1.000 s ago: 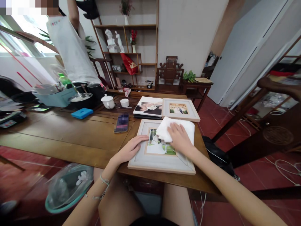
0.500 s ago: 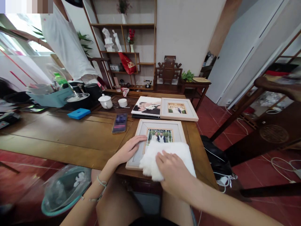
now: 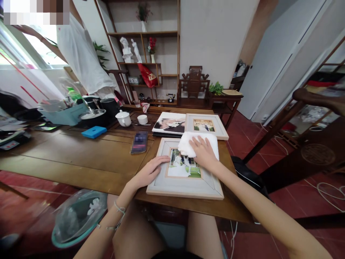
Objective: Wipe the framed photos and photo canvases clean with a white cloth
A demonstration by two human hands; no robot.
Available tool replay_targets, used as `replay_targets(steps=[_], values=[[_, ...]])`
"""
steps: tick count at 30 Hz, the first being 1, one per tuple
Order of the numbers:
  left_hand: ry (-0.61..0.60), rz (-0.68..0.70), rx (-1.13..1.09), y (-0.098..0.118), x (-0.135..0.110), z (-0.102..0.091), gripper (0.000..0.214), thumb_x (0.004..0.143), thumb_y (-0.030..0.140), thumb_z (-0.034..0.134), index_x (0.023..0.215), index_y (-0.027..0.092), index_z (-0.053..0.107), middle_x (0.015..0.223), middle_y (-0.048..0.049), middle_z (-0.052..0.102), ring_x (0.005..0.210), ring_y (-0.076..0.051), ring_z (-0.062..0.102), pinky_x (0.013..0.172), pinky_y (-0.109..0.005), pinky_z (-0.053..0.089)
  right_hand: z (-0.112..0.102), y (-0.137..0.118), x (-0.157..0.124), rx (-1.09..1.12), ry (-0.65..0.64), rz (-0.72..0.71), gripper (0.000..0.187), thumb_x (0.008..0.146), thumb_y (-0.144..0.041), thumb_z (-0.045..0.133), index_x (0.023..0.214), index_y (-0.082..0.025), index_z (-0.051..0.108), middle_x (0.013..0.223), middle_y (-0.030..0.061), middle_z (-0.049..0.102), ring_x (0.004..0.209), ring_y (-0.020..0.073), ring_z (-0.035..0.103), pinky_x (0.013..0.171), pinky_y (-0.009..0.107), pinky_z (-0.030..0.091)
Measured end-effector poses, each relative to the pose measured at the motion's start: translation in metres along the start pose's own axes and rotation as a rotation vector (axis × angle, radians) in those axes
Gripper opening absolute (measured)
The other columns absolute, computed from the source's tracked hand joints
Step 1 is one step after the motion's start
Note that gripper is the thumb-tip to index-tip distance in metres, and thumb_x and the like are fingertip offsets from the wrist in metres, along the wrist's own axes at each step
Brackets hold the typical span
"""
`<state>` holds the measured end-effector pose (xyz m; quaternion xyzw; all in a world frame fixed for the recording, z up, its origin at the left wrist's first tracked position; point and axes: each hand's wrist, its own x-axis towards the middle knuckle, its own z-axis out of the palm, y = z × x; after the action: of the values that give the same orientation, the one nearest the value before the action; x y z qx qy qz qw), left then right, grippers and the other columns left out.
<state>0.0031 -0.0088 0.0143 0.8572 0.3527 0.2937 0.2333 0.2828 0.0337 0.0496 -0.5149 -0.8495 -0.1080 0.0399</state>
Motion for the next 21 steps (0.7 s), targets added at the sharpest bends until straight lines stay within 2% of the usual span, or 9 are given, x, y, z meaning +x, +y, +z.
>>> replay_targets(steps=[2,5,7,11,14,17,21], values=[[0.003,-0.004,0.003,0.000,0.000,0.000,0.051,0.085,0.004,0.037,0.131,0.020,0.054,0.139,-0.0096,0.054,0.133,-0.023,0.046,0.115,-0.045,0.033,0.000,0.004,0.009,-0.004,0.000,0.024,0.071,0.073,-0.007,0.055,0.143,-0.008,0.043,0.151,0.0160,0.041,0.141,0.0377,0.030,0.115,0.054,0.024],[0.018,-0.007,0.000,-0.001,0.000,0.001,0.050,0.086,0.004,0.037,0.130,0.019,0.055,0.138,-0.0091,0.055,0.132,-0.022,0.047,0.115,-0.045,0.034,-0.010,-0.011,0.003,0.042,-0.063,-0.006,0.068,0.071,-0.005,0.051,0.139,-0.006,0.048,0.147,0.0168,0.046,0.141,0.0373,0.031,0.112,0.051,0.031],[0.025,-0.003,-0.005,-0.001,0.000,0.003,0.049,0.087,0.005,0.037,0.129,0.020,0.055,0.138,-0.0089,0.055,0.132,-0.022,0.048,0.115,-0.045,0.034,-0.024,-0.032,-0.015,0.087,-0.150,-0.039,0.068,0.069,-0.004,0.051,0.137,-0.006,0.051,0.145,0.0189,0.048,0.139,0.0370,0.035,0.110,0.051,0.034],[0.029,-0.013,0.003,0.000,-0.001,0.003,0.047,0.089,0.006,0.036,0.129,0.020,0.056,0.138,-0.0097,0.055,0.131,-0.023,0.047,0.115,-0.046,0.035,-0.063,-0.076,-0.070,0.201,-0.365,-0.151,0.069,0.065,-0.004,0.051,0.134,-0.005,0.054,0.140,0.0216,0.052,0.134,0.0373,0.043,0.105,0.051,0.041],[0.022,-0.009,0.003,0.001,-0.001,0.003,0.047,0.089,0.007,0.036,0.130,0.020,0.055,0.139,-0.0099,0.054,0.132,-0.023,0.047,0.115,-0.046,0.034,-0.082,-0.093,-0.098,0.315,-0.388,-0.276,0.073,0.062,-0.006,0.055,0.135,-0.008,0.053,0.142,0.0200,0.052,0.134,0.0370,0.043,0.106,0.051,0.041],[0.014,0.000,-0.002,0.000,-0.001,0.003,0.048,0.088,0.006,0.036,0.130,0.020,0.054,0.140,-0.0095,0.053,0.132,-0.022,0.046,0.115,-0.045,0.034,-0.074,-0.089,-0.097,0.365,-0.337,-0.304,0.074,0.063,-0.006,0.056,0.137,-0.011,0.052,0.145,0.0171,0.049,0.138,0.0352,0.038,0.111,0.052,0.034],[0.029,-0.021,0.001,-0.004,-0.001,0.005,0.053,0.087,0.005,0.037,0.137,0.019,0.048,0.142,-0.0101,0.052,0.133,-0.022,0.046,0.116,-0.046,0.033,-0.035,-0.057,-0.065,0.287,-0.204,-0.248,0.072,0.071,-0.006,0.055,0.143,-0.013,0.045,0.151,0.0155,0.042,0.143,0.0314,0.029,0.115,0.053,0.027]])
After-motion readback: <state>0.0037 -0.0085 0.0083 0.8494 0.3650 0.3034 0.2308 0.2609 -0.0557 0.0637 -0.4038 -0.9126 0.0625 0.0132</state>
